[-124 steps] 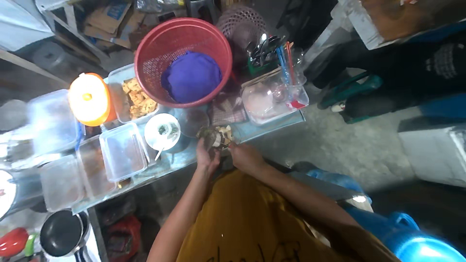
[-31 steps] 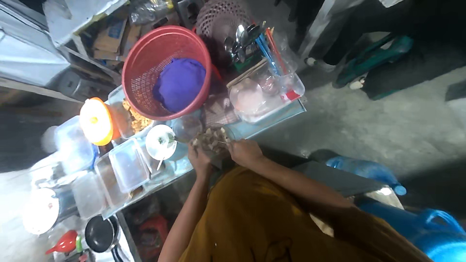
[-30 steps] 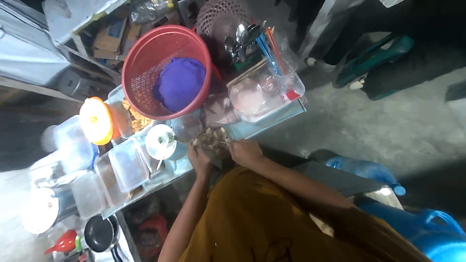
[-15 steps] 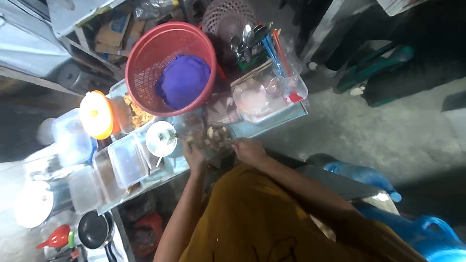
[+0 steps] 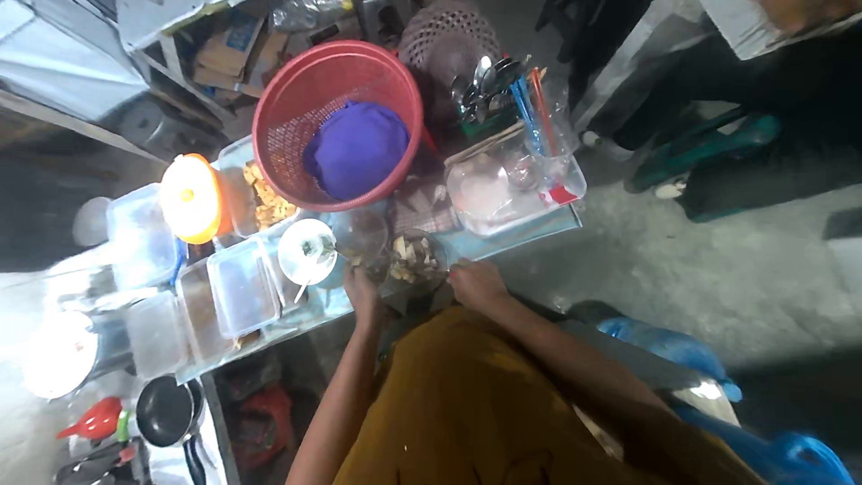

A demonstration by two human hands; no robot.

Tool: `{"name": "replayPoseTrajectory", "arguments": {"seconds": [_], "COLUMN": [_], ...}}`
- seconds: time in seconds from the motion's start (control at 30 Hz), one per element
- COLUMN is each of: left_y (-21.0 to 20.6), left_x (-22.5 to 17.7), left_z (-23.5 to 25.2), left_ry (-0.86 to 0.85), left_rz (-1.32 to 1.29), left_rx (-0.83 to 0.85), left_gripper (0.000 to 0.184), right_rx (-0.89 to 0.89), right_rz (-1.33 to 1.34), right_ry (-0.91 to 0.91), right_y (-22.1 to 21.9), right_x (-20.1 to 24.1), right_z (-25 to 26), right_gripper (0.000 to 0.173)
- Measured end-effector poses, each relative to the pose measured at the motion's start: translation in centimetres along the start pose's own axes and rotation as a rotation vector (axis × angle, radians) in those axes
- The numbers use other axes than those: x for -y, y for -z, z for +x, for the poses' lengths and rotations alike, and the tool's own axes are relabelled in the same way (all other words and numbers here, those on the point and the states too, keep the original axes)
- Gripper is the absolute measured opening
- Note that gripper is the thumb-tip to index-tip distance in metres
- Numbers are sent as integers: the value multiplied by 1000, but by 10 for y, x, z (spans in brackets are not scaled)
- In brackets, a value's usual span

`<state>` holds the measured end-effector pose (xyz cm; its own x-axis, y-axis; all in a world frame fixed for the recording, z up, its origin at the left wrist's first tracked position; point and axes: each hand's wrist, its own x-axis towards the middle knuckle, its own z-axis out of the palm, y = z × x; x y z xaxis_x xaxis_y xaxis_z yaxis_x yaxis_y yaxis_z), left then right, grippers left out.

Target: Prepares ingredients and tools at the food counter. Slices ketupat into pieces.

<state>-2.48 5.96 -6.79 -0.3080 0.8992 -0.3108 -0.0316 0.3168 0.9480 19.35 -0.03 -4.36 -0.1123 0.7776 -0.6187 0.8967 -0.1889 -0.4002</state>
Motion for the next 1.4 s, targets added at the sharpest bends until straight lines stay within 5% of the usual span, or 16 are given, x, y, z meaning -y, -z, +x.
{"name": "replayPoseTrajectory", "arguments": {"seconds": [0.13, 0.23, 0.4, 0.53, 0.8, 1.4], "left_y": [3, 5, 3, -7, -15, -9], "left_x": [-7, -14, -15, -20, -27, -25], "left_z": [4, 10, 30, 32, 29, 27], "left_ry": [-20, -3, 26, -37, 19, -20], "left_rz": [77, 287, 842, 1050, 1094, 1160], "left_rx": [-1, -17, 337, 348, 390, 351], "left_gripper": [34, 40, 39, 34, 51, 26], "right_rx": [86, -15, -156, -161, -204, -238], "right_rz": [70, 99, -1, -15, -15, 73], "right_ry": [-10, -40, -80, -77, -81, 41], "right_y": [7, 20, 16, 6, 0, -5], "right_x": [-5, 4, 20, 18, 16, -1], "right_z": [-3, -18, -7, 3, 6, 27], "right_gripper": [47, 51, 42, 41, 39, 36]}}
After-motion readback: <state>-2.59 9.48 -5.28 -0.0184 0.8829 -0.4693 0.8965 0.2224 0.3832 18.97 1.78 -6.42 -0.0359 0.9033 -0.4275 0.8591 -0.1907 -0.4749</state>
